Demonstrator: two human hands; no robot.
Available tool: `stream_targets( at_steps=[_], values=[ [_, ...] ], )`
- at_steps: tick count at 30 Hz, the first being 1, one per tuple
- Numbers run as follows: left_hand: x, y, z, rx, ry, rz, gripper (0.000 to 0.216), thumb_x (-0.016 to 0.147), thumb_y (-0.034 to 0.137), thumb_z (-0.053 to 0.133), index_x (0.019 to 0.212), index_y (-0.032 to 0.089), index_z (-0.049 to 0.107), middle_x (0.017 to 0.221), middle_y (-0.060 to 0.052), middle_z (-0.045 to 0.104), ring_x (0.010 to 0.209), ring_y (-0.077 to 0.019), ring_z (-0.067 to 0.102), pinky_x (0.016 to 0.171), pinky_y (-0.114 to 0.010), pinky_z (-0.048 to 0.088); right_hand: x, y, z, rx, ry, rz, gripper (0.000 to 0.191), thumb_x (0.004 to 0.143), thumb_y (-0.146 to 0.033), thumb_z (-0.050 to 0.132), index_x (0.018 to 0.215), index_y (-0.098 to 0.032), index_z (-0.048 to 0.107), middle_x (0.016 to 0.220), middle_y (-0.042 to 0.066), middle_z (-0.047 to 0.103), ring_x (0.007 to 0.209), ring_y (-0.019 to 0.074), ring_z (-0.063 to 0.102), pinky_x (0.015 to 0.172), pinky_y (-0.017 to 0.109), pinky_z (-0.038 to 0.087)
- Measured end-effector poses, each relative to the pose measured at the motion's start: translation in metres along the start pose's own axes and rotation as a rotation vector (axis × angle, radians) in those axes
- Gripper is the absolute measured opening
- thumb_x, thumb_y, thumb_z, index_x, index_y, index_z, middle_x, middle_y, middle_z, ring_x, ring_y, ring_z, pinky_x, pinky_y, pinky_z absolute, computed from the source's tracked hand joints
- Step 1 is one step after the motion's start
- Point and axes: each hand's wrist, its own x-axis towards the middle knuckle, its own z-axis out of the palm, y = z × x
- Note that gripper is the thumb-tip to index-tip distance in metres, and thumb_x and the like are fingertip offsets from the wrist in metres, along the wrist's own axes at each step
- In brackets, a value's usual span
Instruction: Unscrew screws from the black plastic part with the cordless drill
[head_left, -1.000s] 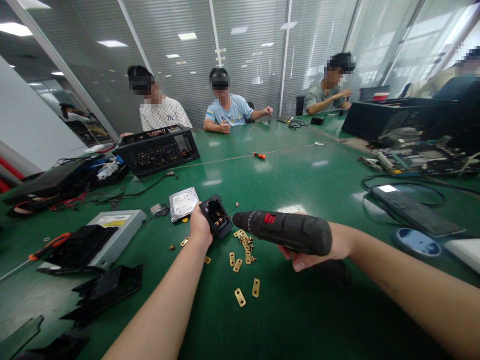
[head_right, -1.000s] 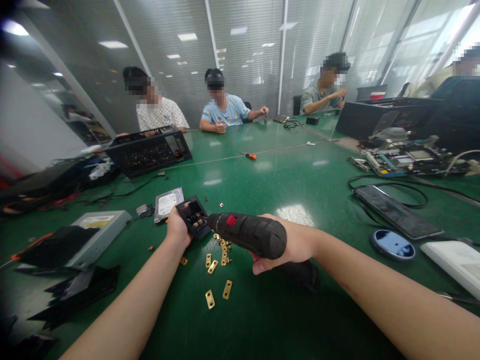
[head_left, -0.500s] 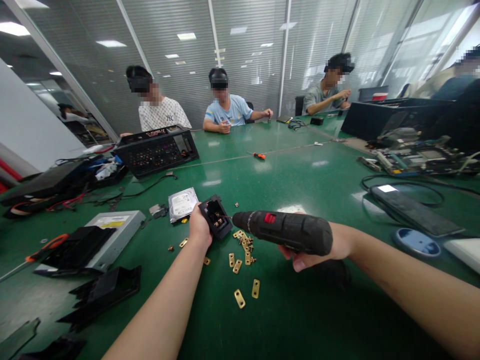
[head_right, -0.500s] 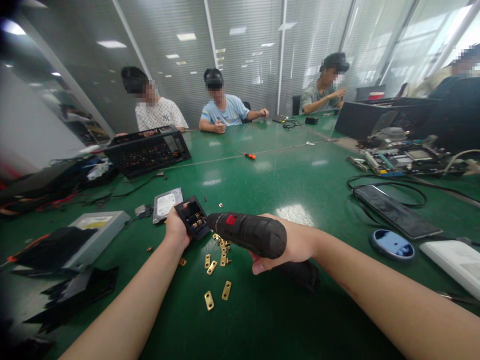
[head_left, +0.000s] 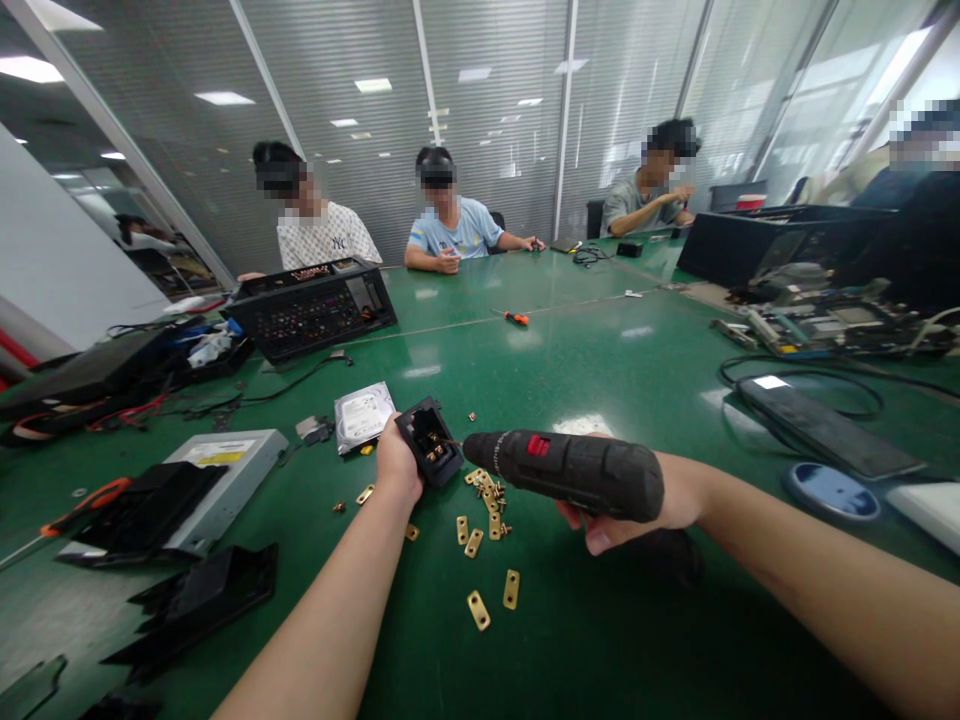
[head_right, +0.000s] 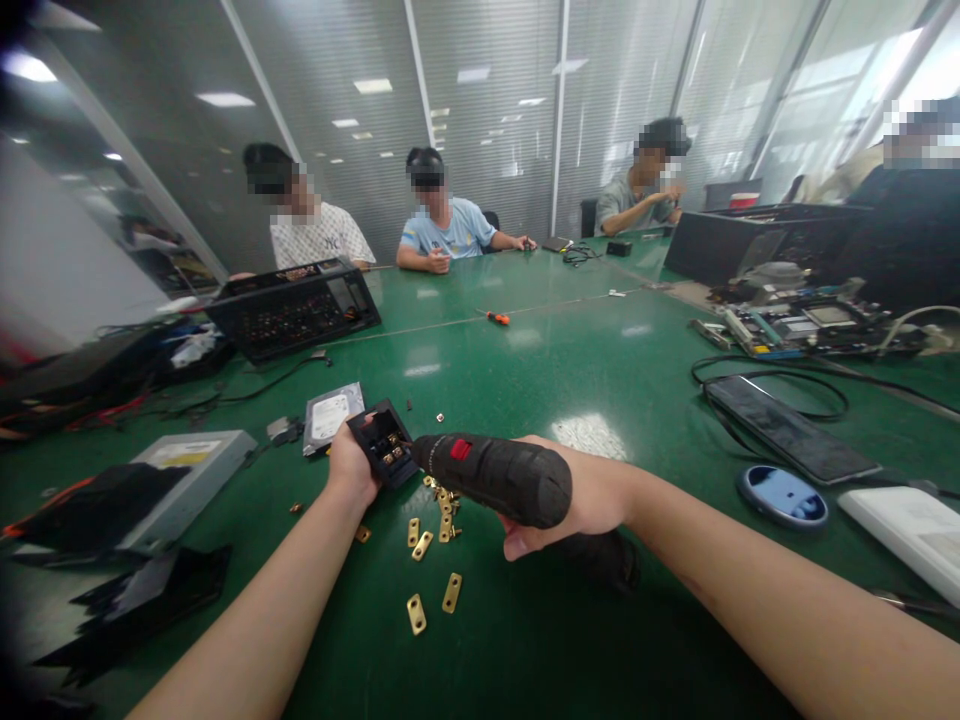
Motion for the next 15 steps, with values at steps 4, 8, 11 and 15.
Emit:
stream_targets(
  at_steps=[4, 8, 11, 15],
  values=[
    [-0.0027, 0.0014, 0.0009, -0.01, -0.01, -0.005, 0.014, 0.085, 0.031, 0.055, 0.075, 0.022, 0.059, 0.057, 0.001, 0.055, 0.049, -0.0178, 0.054, 0.054, -0.028, 0.054, -0.0004, 0.0046, 0.0003, 0.034, 0.003, 0.016, 0.041, 0.083, -0.048, 0.094, 0.087, -0.017, 0.066, 0.078, 0.0, 0.068, 0.069, 0.0149, 0.065, 0.067, 0.028, 0.053],
    [-0.0027, 0.0013, 0.0004, -0.013, -0.012, 0.004, 0.014, 0.085, 0.03, 0.055, 0.074, 0.022, 0.058, 0.058, 0.002, 0.055, 0.049, -0.0174, 0.053, 0.055, -0.027, 0.054, -0.0005, 0.006, -0.0006, 0.033, -0.001, 0.016, 0.041, 0.084, -0.049, 0.092, 0.087, -0.017, 0.066, 0.079, 0.0, 0.068, 0.07, 0.0147, 0.065, 0.068, 0.028, 0.053],
    [-0.001, 0.0005, -0.0007, -0.007, -0.006, 0.004, 0.012, 0.084, 0.03, 0.056, 0.075, 0.022, 0.058, 0.058, 0.002, 0.054, 0.05, -0.0178, 0.054, 0.055, -0.028, 0.054, -0.0001, 0.0059, -0.0009, 0.029, -0.002, 0.015, 0.042, 0.084, -0.049, 0.093, 0.086, -0.016, 0.067, 0.077, 0.001, 0.067, 0.069, 0.0147, 0.064, 0.067, 0.028, 0.053],
    [0.0003, 0.0, -0.0018, -0.002, -0.007, 0.005, 0.01, 0.082, 0.031, 0.058, 0.078, 0.022, 0.06, 0.058, 0.003, 0.055, 0.05, -0.0179, 0.055, 0.055, -0.028, 0.054, 0.0002, 0.0079, -0.0004, 0.054, -0.001, 0.023, 0.043, 0.08, -0.047, 0.097, 0.088, -0.015, 0.068, 0.079, 0.001, 0.069, 0.071, 0.0148, 0.066, 0.068, 0.027, 0.054]
  ],
)
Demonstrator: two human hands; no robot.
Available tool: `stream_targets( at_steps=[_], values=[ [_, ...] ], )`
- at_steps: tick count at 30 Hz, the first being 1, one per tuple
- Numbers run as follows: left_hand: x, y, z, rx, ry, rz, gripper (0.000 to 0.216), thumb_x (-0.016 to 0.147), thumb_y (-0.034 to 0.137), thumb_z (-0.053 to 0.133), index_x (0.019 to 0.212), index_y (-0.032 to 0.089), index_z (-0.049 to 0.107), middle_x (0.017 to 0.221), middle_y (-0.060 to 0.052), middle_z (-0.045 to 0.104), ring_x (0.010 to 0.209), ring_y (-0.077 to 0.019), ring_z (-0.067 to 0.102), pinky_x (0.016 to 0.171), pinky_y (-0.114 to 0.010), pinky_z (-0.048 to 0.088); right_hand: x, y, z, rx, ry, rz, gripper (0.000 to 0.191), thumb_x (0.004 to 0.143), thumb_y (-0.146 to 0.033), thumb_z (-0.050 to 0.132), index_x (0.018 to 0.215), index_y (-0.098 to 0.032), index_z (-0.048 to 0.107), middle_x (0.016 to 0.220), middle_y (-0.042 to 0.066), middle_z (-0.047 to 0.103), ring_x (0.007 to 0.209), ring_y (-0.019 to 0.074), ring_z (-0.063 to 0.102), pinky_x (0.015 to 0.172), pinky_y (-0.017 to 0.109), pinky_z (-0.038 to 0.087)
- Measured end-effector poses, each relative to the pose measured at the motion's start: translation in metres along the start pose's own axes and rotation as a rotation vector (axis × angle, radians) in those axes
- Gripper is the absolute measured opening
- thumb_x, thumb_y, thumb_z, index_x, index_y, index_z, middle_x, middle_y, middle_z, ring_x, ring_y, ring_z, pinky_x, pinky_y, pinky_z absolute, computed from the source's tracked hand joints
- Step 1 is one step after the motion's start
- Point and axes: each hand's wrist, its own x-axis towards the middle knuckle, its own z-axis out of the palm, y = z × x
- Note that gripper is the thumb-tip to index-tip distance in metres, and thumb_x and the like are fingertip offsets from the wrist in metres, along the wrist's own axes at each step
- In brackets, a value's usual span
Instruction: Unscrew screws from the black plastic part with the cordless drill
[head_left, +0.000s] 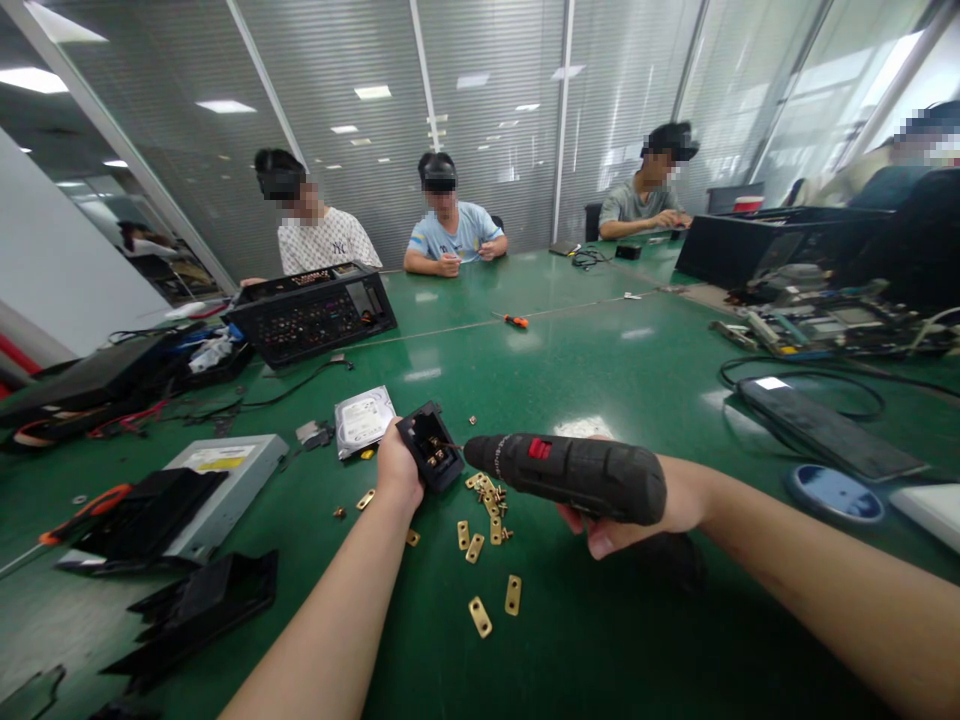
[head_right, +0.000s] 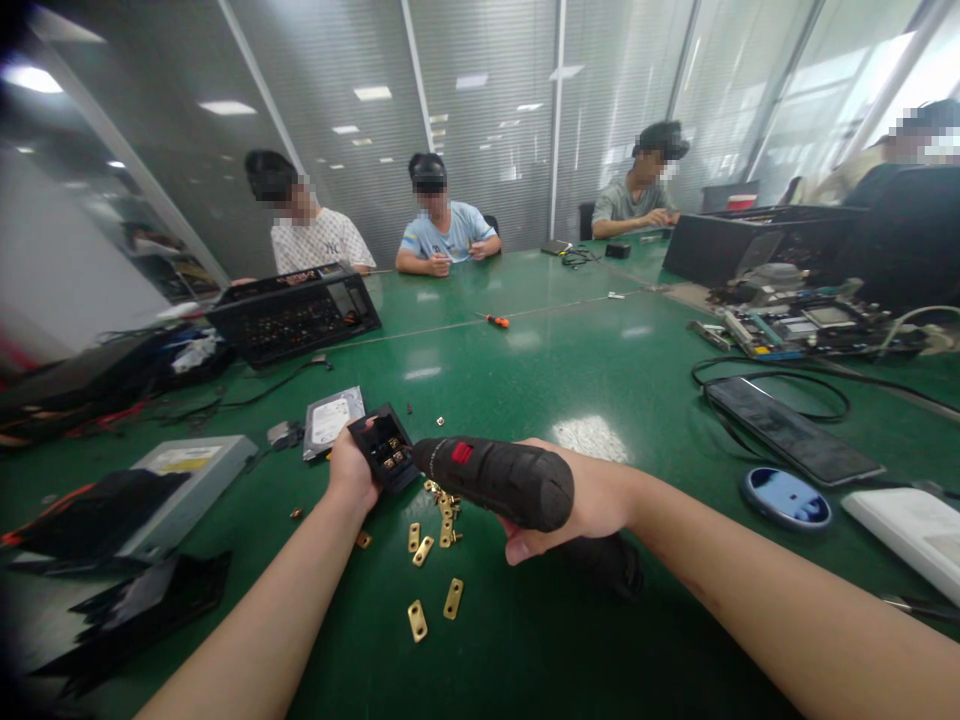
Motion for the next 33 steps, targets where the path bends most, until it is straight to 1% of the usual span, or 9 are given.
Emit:
stream_targets(
  at_steps=[3, 9, 18, 23, 29, 33],
  values=[
    [-0.0005, 0.0004, 0.0001, 0.008, -0.007, 0.001, 0.011, 0.083, 0.032, 0.057, 0.078, 0.023, 0.06, 0.058, 0.002, 0.055, 0.051, -0.0192, 0.057, 0.054, -0.028, 0.053, 0.0003, 0.0022, 0.0002, 0.004, 0.01, -0.016, 0.045, 0.078, -0.047, 0.098, 0.091, -0.015, 0.069, 0.079, 0.0, 0.069, 0.07, 0.0142, 0.066, 0.067, 0.026, 0.054],
    [-0.0005, 0.0002, 0.0005, -0.002, 0.0, 0.007, 0.011, 0.083, 0.033, 0.058, 0.08, 0.023, 0.062, 0.06, 0.001, 0.057, 0.053, -0.0211, 0.058, 0.057, -0.031, 0.054, 0.0008, 0.0029, 0.0, 0.015, 0.006, -0.026, 0.046, 0.078, -0.049, 0.099, 0.088, -0.016, 0.068, 0.078, 0.0, 0.07, 0.07, 0.014, 0.066, 0.066, 0.026, 0.054],
    [-0.003, 0.0017, 0.0021, 0.016, 0.008, 0.001, 0.012, 0.084, 0.032, 0.057, 0.079, 0.023, 0.061, 0.058, 0.002, 0.055, 0.052, -0.0199, 0.056, 0.056, -0.029, 0.053, 0.001, 0.0009, 0.0001, -0.051, 0.013, -0.056, 0.045, 0.083, -0.053, 0.094, 0.085, -0.016, 0.068, 0.076, 0.0, 0.069, 0.069, 0.0146, 0.066, 0.067, 0.027, 0.053],
    [-0.0034, 0.0017, 0.0027, 0.007, 0.011, 0.006, 0.011, 0.083, 0.031, 0.057, 0.08, 0.022, 0.062, 0.059, 0.002, 0.055, 0.051, -0.0193, 0.056, 0.058, -0.03, 0.054, 0.0003, -0.0009, 0.0, -0.072, 0.01, -0.069, 0.045, 0.085, -0.053, 0.092, 0.085, -0.015, 0.068, 0.076, 0.002, 0.069, 0.07, 0.0152, 0.066, 0.066, 0.027, 0.053],
    [-0.0002, -0.0004, 0.0007, 0.003, 0.015, 0.0, 0.012, 0.084, 0.033, 0.058, 0.081, 0.023, 0.062, 0.061, 0.001, 0.057, 0.054, -0.0208, 0.058, 0.058, -0.031, 0.054, -0.0002, 0.0034, 0.0005, -0.005, 0.016, -0.029, 0.046, 0.078, -0.049, 0.098, 0.089, -0.015, 0.069, 0.077, 0.001, 0.07, 0.07, 0.0149, 0.067, 0.067, 0.026, 0.054],
    [0.0024, -0.0016, -0.0012, 0.015, 0.004, -0.007, 0.014, 0.084, 0.035, 0.057, 0.079, 0.023, 0.061, 0.061, 0.001, 0.057, 0.054, -0.0212, 0.057, 0.056, -0.031, 0.053, -0.0003, 0.0051, 0.0009, -0.009, 0.02, -0.057, 0.046, 0.078, -0.049, 0.098, 0.087, -0.016, 0.068, 0.077, 0.001, 0.07, 0.07, 0.0149, 0.067, 0.067, 0.026, 0.054]
  ],
)
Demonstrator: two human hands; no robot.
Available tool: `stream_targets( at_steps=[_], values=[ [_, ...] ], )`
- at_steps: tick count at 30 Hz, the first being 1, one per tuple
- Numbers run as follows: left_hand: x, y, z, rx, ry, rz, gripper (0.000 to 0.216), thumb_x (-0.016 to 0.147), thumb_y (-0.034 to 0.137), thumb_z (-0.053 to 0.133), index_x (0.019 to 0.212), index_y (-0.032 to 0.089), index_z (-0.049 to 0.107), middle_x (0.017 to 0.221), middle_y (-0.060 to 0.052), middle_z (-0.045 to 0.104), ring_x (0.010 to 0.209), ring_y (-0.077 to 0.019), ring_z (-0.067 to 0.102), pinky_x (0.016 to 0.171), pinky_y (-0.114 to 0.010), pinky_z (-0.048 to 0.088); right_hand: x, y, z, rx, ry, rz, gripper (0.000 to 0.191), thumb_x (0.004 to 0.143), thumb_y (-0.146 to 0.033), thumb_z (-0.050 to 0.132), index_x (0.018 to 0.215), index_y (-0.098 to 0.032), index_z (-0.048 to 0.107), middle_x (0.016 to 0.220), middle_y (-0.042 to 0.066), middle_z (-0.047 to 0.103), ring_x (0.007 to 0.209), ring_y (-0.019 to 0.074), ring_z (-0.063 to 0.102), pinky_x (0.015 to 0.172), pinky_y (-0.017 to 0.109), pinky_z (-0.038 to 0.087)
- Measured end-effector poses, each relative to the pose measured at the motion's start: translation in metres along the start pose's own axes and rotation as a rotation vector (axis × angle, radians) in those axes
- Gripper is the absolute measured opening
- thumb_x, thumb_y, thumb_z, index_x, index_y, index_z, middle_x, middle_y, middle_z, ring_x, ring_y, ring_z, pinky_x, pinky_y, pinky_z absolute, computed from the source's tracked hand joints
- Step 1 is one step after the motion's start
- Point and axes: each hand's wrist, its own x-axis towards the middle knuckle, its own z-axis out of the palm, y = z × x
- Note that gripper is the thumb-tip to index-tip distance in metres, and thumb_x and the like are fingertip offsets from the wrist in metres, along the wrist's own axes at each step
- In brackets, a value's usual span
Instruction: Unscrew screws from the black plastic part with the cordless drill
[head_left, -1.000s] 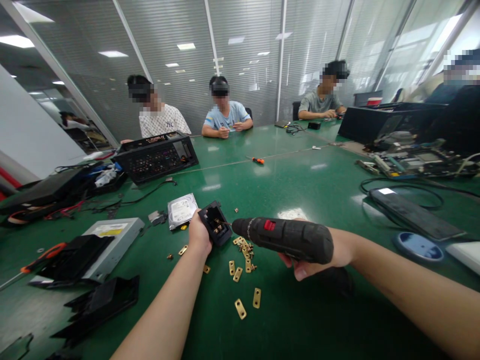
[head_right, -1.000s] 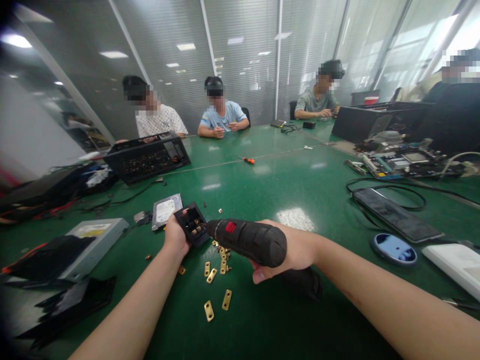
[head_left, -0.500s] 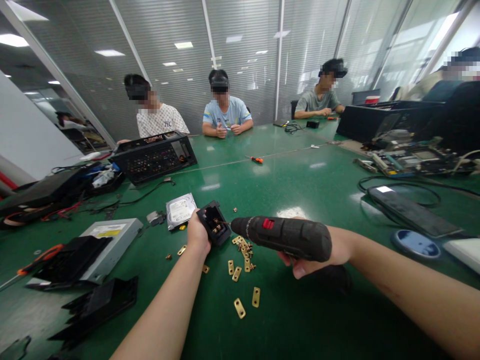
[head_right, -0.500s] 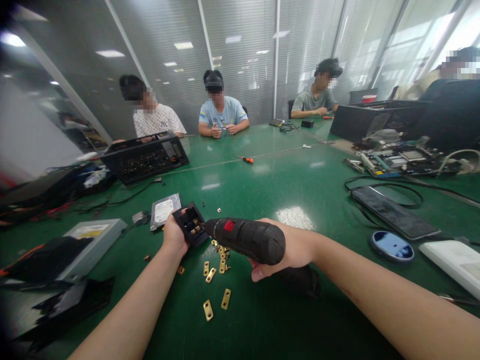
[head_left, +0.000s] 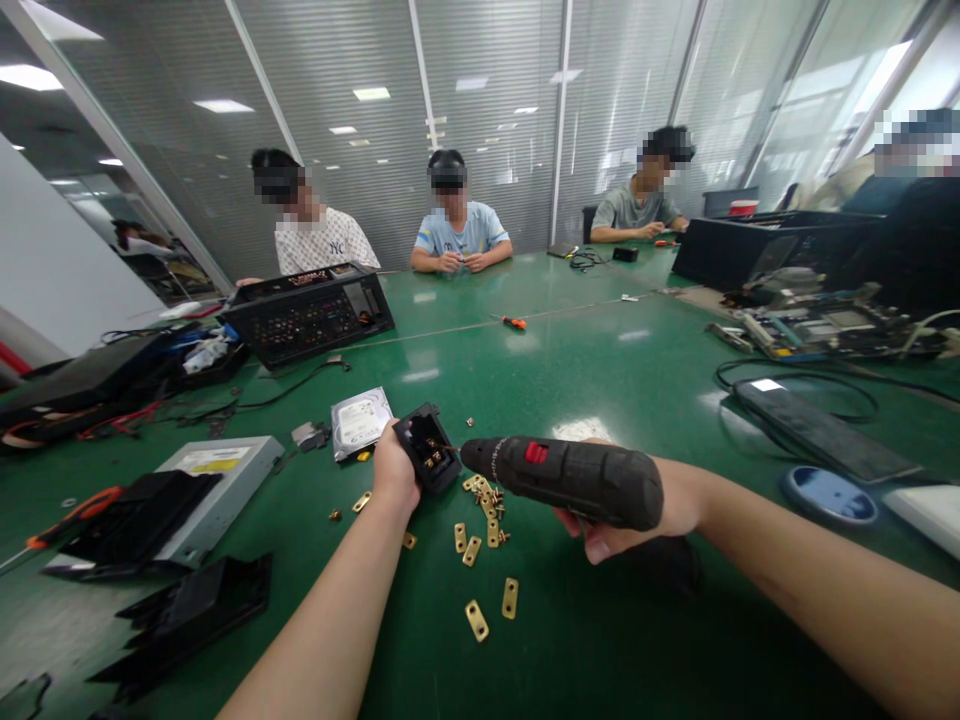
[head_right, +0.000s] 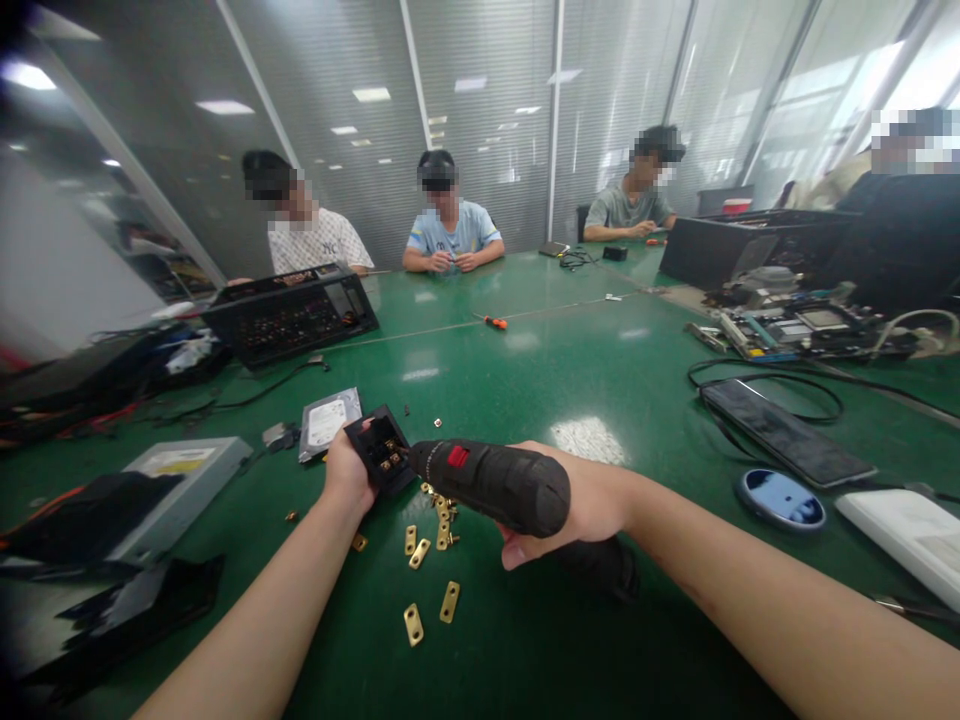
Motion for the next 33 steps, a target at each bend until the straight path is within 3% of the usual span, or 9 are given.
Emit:
stream_targets(
  at_steps=[5, 10, 13, 23, 30, 33],
  values=[
    [0.005, -0.003, -0.002, 0.021, -0.012, 0.015, 0.015, 0.084, 0.036, 0.056, 0.079, 0.023, 0.061, 0.063, 0.001, 0.058, 0.055, -0.022, 0.06, 0.056, -0.032, 0.054, -0.001, -0.005, 0.001, 0.031, 0.002, 0.045, 0.044, 0.079, -0.044, 0.098, 0.092, -0.015, 0.068, 0.08, 0.001, 0.069, 0.071, 0.0148, 0.067, 0.067, 0.027, 0.055],
    [0.005, -0.004, -0.004, 0.026, -0.038, 0.018, 0.017, 0.084, 0.038, 0.057, 0.081, 0.022, 0.062, 0.063, 0.0, 0.06, 0.056, -0.0224, 0.063, 0.058, -0.032, 0.056, -0.003, -0.012, 0.0, 0.012, -0.03, 0.034, 0.028, 0.087, -0.033, 0.09, 0.095, -0.015, 0.071, 0.081, 0.002, 0.07, 0.073, 0.015, 0.069, 0.068, 0.026, 0.057],
    [0.004, -0.004, -0.005, 0.038, -0.043, 0.006, 0.016, 0.085, 0.037, 0.056, 0.083, 0.022, 0.062, 0.064, 0.0, 0.061, 0.057, -0.0224, 0.064, 0.058, -0.032, 0.055, -0.004, -0.012, -0.002, -0.023, -0.046, 0.058, 0.032, 0.089, -0.036, 0.089, 0.106, -0.015, 0.073, 0.082, 0.001, 0.07, 0.073, 0.0147, 0.068, 0.067, 0.025, 0.057],
    [0.004, -0.005, -0.003, -0.008, -0.034, 0.015, 0.013, 0.083, 0.035, 0.06, 0.082, 0.023, 0.061, 0.063, 0.001, 0.059, 0.056, -0.0218, 0.062, 0.058, -0.032, 0.055, -0.003, -0.005, -0.001, -0.061, -0.019, 0.018, 0.03, 0.087, -0.04, 0.09, 0.089, -0.017, 0.071, 0.08, 0.002, 0.072, 0.071, 0.0155, 0.07, 0.068, 0.026, 0.058],
    [0.004, -0.003, 0.0, -0.015, -0.026, 0.022, 0.014, 0.088, 0.033, 0.057, 0.081, 0.023, 0.062, 0.062, 0.001, 0.058, 0.055, -0.0195, 0.06, 0.06, -0.03, 0.057, 0.0, -0.005, -0.003, -0.1, -0.028, -0.047, 0.034, 0.089, -0.044, 0.088, 0.087, -0.016, 0.069, 0.076, 0.002, 0.071, 0.069, 0.0159, 0.069, 0.066, 0.027, 0.055],
    [0.003, -0.002, 0.001, -0.024, -0.03, 0.035, 0.015, 0.088, 0.033, 0.057, 0.08, 0.023, 0.063, 0.063, 0.001, 0.058, 0.056, -0.0205, 0.059, 0.06, -0.031, 0.056, -0.001, -0.005, -0.006, -0.102, -0.044, -0.014, 0.035, 0.091, -0.047, 0.086, 0.096, -0.015, 0.071, 0.078, 0.002, 0.07, 0.071, 0.0168, 0.069, 0.067, 0.028, 0.055]
  ],
)
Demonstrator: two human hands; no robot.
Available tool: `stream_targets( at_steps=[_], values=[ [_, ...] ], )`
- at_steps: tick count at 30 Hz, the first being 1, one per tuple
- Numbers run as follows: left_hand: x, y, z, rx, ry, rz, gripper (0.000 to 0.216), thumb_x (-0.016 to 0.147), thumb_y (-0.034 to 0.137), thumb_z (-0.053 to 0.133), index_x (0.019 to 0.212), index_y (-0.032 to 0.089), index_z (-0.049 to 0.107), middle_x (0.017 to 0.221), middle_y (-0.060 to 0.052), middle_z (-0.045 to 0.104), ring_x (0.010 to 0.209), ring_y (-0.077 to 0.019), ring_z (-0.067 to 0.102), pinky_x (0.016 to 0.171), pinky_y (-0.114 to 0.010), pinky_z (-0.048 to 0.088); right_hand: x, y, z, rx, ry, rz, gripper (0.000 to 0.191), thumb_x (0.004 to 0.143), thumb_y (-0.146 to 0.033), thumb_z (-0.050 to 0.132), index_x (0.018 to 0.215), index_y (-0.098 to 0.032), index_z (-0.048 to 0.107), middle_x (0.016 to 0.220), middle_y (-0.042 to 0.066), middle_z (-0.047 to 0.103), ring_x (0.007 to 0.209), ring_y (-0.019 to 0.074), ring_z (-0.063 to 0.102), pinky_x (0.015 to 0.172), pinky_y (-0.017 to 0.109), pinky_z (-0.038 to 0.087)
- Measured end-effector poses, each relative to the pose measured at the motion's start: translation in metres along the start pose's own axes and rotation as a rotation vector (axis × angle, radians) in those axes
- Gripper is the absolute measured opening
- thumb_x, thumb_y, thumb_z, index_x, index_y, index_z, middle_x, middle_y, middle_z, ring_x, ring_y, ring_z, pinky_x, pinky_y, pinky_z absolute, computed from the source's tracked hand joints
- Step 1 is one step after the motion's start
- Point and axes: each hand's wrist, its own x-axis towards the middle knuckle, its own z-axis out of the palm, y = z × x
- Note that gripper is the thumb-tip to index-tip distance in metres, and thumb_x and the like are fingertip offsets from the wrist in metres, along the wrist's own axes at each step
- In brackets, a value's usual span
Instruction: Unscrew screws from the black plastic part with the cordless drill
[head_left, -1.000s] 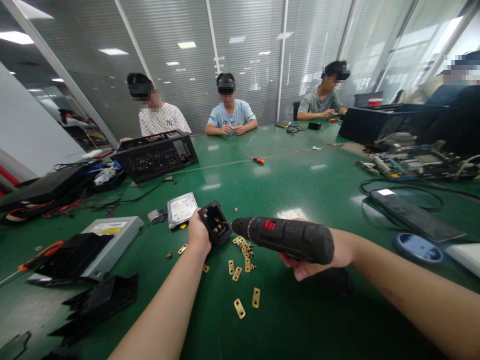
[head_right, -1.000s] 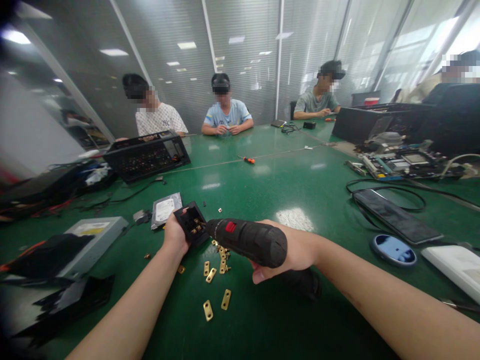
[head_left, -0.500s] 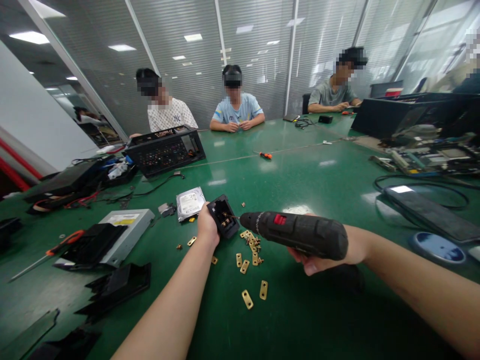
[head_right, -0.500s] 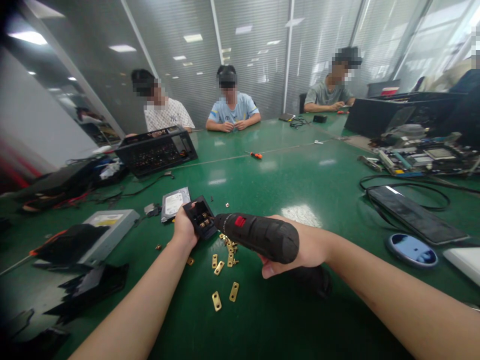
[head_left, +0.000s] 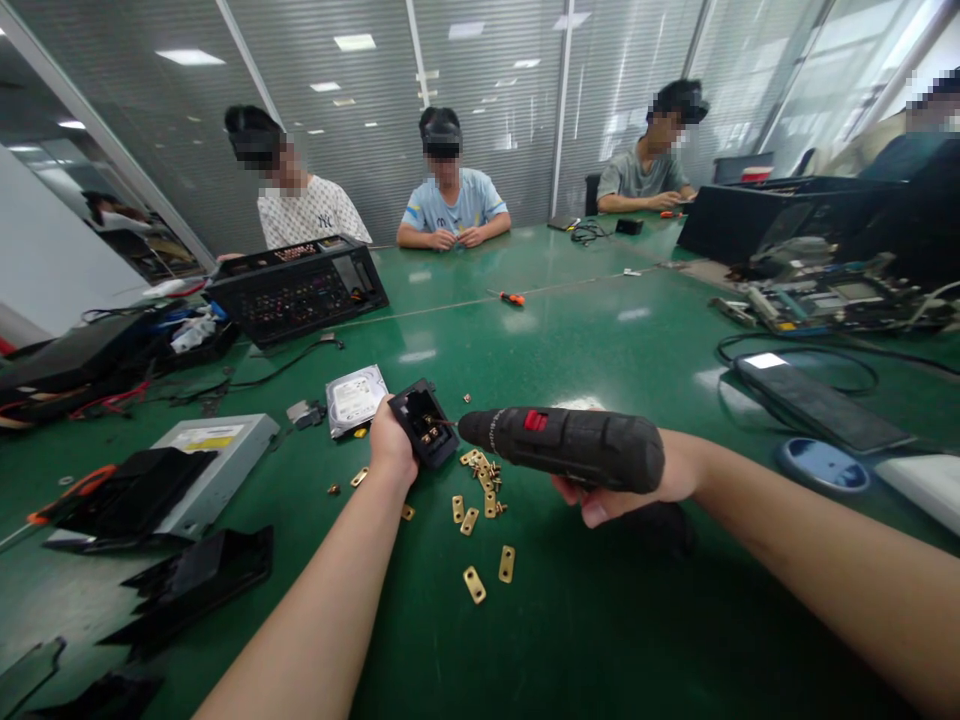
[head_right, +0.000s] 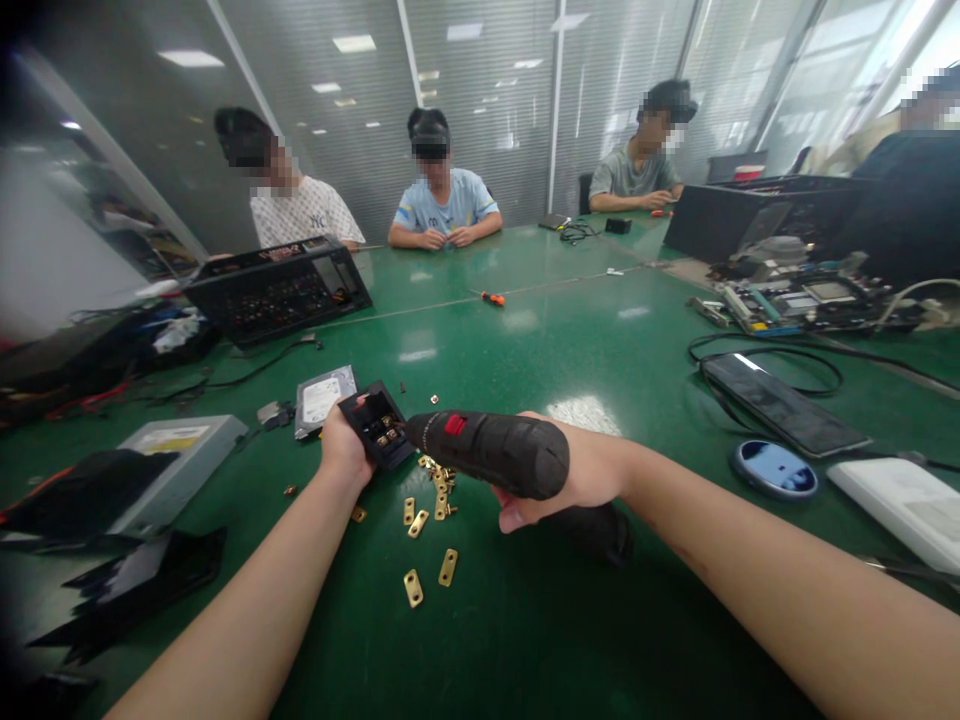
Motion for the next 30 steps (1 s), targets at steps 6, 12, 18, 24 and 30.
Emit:
stream_targets(
  at_steps=[6, 12, 18, 24, 30],
  values=[
    [-0.0024, 0.0003, 0.0018, -0.01, -0.002, 0.002, 0.013, 0.087, 0.032, 0.056, 0.08, 0.022, 0.062, 0.063, 0.0, 0.058, 0.055, -0.0213, 0.058, 0.059, -0.031, 0.054, -0.0009, -0.0027, 0.0, 0.019, -0.007, 0.0, 0.038, 0.093, -0.044, 0.085, 0.113, -0.014, 0.071, 0.081, 0.002, 0.07, 0.072, 0.0159, 0.068, 0.068, 0.027, 0.055],
    [-0.0012, -0.0005, 0.0022, -0.012, 0.003, 0.007, 0.016, 0.088, 0.035, 0.056, 0.08, 0.022, 0.061, 0.061, 0.002, 0.058, 0.053, -0.0199, 0.059, 0.056, -0.029, 0.054, 0.0014, -0.0013, 0.0044, -0.005, 0.041, -0.055, 0.033, 0.089, -0.043, 0.088, 0.088, -0.016, 0.069, 0.075, 0.002, 0.071, 0.068, 0.0142, 0.069, 0.065, 0.025, 0.054],
    [-0.0023, 0.0005, 0.004, -0.018, 0.023, 0.014, 0.016, 0.088, 0.034, 0.057, 0.077, 0.023, 0.061, 0.06, 0.002, 0.058, 0.053, -0.0198, 0.059, 0.054, -0.028, 0.055, 0.0012, -0.0024, 0.0038, -0.021, 0.023, -0.064, 0.031, 0.09, -0.041, 0.088, 0.088, -0.015, 0.07, 0.077, 0.003, 0.073, 0.067, 0.0141, 0.069, 0.066, 0.025, 0.054],
    [-0.0043, 0.0015, 0.0057, -0.007, 0.029, 0.006, 0.019, 0.089, 0.036, 0.056, 0.075, 0.023, 0.059, 0.06, 0.001, 0.06, 0.052, -0.0203, 0.06, 0.05, -0.029, 0.053, 0.0007, -0.005, 0.0022, -0.001, 0.027, -0.028, 0.031, 0.09, -0.039, 0.088, 0.088, -0.016, 0.069, 0.078, 0.002, 0.072, 0.072, 0.0156, 0.069, 0.072, 0.027, 0.055],
    [-0.0018, 0.0005, 0.0033, 0.012, 0.02, -0.016, 0.021, 0.09, 0.037, 0.055, 0.077, 0.023, 0.061, 0.063, 0.0, 0.061, 0.054, -0.0206, 0.06, 0.054, -0.03, 0.055, -0.0006, -0.0058, -0.0007, -0.026, -0.01, -0.029, 0.031, 0.094, -0.042, 0.085, 0.093, -0.015, 0.072, 0.083, 0.004, 0.07, 0.077, 0.017, 0.068, 0.073, 0.028, 0.055]
  ],
)
